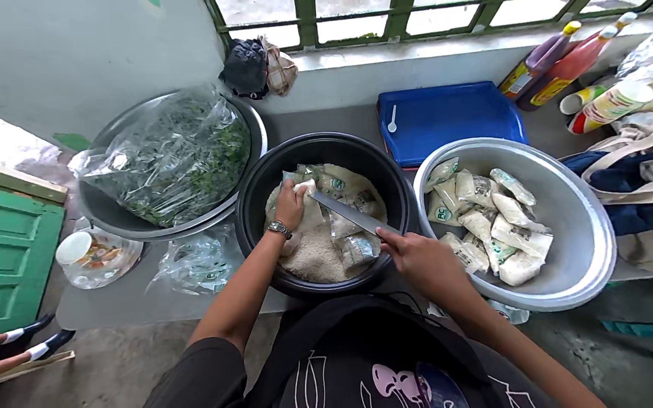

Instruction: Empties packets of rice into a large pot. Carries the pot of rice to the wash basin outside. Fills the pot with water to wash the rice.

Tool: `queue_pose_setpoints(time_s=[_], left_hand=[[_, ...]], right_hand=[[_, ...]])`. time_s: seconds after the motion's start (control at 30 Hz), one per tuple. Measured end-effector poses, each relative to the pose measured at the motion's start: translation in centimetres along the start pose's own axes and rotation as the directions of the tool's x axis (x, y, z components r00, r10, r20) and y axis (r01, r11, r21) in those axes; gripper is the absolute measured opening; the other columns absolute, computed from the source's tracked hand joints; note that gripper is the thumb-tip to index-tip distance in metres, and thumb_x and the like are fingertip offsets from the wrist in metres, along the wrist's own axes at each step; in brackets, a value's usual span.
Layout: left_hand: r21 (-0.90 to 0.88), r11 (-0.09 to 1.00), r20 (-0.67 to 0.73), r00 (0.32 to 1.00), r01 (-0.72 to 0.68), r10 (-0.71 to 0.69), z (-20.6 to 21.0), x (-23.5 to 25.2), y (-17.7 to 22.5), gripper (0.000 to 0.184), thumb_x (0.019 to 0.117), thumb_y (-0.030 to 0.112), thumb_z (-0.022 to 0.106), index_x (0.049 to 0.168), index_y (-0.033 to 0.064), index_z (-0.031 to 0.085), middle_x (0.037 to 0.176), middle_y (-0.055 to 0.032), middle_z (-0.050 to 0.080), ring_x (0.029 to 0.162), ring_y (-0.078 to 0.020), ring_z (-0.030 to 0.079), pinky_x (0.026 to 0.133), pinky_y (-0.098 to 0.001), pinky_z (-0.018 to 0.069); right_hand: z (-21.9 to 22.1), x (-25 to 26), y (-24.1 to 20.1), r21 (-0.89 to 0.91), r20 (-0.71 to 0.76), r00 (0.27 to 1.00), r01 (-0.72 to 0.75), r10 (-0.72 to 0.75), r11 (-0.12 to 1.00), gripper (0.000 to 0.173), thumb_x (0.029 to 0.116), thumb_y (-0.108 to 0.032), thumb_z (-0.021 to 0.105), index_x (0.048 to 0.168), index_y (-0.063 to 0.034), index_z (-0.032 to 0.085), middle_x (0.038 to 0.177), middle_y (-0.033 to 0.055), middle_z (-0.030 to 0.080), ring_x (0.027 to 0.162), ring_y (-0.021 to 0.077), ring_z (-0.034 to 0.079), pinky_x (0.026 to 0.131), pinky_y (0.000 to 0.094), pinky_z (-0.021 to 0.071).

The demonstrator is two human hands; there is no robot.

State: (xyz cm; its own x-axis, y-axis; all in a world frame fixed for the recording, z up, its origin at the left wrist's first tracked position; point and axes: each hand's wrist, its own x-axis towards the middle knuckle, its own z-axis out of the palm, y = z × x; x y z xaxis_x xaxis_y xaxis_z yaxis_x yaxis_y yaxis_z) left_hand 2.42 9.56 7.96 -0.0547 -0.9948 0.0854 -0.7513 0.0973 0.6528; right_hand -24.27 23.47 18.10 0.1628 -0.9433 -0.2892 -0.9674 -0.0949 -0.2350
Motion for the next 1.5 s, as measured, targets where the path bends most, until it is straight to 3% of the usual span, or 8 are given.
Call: queue_pose_setpoints(time_s=[0.37,0.73,0.83,0.93,1.0,1.2,1.4,1.5], left_hand=[[-0.007,0.983,0.05,0.982,-0.182,0.182,3.4,-3.2,2.5,0.038,0.1091,0.023,0.049,0.121,-0.0113,0.061,0.112,-0.0299,0.068,0.105,-0.0424,0.069,0.096,-0.0579,0.0541],[0.229,0.973,0.164,0.984,0.037,-0.076,0.6,-2.6,1.0,0.049,0.101,0.022,0.066,0.134,-0.0126,0.055,0.138,-0.0393,0.053,0.135,-0.0548,0.048,0.116,-0.0647,0.0352],[0.272,0.956,0.5,0.833,0.111,-0.239,3.5,-3.5,2.3,0.048,0.1053,0.04,0.057,0.112,-0.0063,0.07,0.11,-0.0291,0.07,0.109,-0.0453,0.067,0.099,-0.064,0.0501],[0.343,0.916,0.783,0.475,0.209,-0.402,8.3,-4.5,2.1,0.076,0.1026,0.063,0.048,0.124,-0.008,0.066,0.123,-0.0298,0.067,0.119,-0.0432,0.064,0.105,-0.0619,0.0457],[0.33,0.904,0.805,0.419,0.271,-0.419,10.1,-4.9,3.2,0.081,0.1013,0.064,0.051,0.131,-0.0107,0.059,0.133,-0.0325,0.06,0.127,-0.0434,0.058,0.11,-0.06,0.0421],[0.042,0.655,0.716,0.435,0.754,-0.547,11.2,-5.0,6.2,0.056,0.0992,0.026,0.068,0.142,-0.0027,0.046,0.123,-0.0264,0.061,0.099,-0.0351,0.068,0.083,-0.051,0.0595],[0.239,0.939,0.606,0.717,0.249,-0.344,3.0,-1.9,2.9,0.05,0.0887,0.022,0.079,0.128,-0.0038,0.061,0.113,-0.0298,0.067,0.105,-0.046,0.066,0.091,-0.0667,0.0514],[0.04,0.91,0.319,0.858,0.412,-0.402,1.0,-2.1,-0.4,0.073,0.0848,0.026,0.085,0.14,-0.0059,0.05,0.113,-0.0325,0.067,0.105,-0.0492,0.066,0.091,-0.0671,0.0522]], right_hand=[[1.2,4.7,-2.4,0.053,0.144,0.987,-0.08,0.072,0.995,0.045,0.112,-0.033,0.038,0.155,-0.0252,0.049,0.128,0.0262,0.065,0.111,0.0463,0.066,0.089,0.0617,0.053],[-0.4,2.6,2.5,0.155,0.01,0.987,-0.159,0.159,0.975,0.039,0.1104,-0.04,0.044,0.145,-0.0329,0.059,0.113,0.0178,0.073,0.103,0.0407,0.07,0.084,0.0619,0.0543],[0.1,2.0,3.2,0.148,-0.105,0.982,-0.139,0.155,0.979,0.038,0.109,-0.042,0.048,0.143,-0.0334,0.062,0.101,0.0159,0.074,0.092,0.0389,0.072,0.076,0.0604,0.0551],[0.3,1.6,3.5,0.147,-0.128,0.981,-0.125,0.144,0.981,0.039,0.1094,-0.04,0.048,0.144,-0.03,0.062,0.104,0.0154,0.075,0.097,0.0377,0.072,0.082,0.0582,0.055],[0.4,1.4,3.4,0.15,-0.092,0.986,-0.124,0.139,0.981,0.04,0.1095,-0.041,0.046,0.145,-0.0299,0.061,0.107,0.0155,0.075,0.102,0.0376,0.072,0.085,0.0584,0.0539],[0.8,1.1,3.6,0.162,-0.059,0.99,-0.114,0.125,0.98,0.04,0.1097,-0.043,0.044,0.144,-0.0325,0.063,0.11,0.0128,0.076,0.105,0.0345,0.072,0.087,0.0575,0.0538],[1.2,0.0,4.8,0.15,-0.121,0.987,-0.083,0.101,0.985,0.04,0.1095,-0.043,0.044,0.143,-0.0312,0.064,0.107,0.0127,0.076,0.098,0.0355,0.073,0.08,0.0579,0.0553],[1.8,-0.5,5.0,0.139,-0.105,0.991,-0.072,0.087,0.988,0.041,0.1094,-0.044,0.044,0.143,-0.0314,0.063,0.107,0.0131,0.077,0.098,0.0365,0.073,0.08,0.0589,0.0551]])
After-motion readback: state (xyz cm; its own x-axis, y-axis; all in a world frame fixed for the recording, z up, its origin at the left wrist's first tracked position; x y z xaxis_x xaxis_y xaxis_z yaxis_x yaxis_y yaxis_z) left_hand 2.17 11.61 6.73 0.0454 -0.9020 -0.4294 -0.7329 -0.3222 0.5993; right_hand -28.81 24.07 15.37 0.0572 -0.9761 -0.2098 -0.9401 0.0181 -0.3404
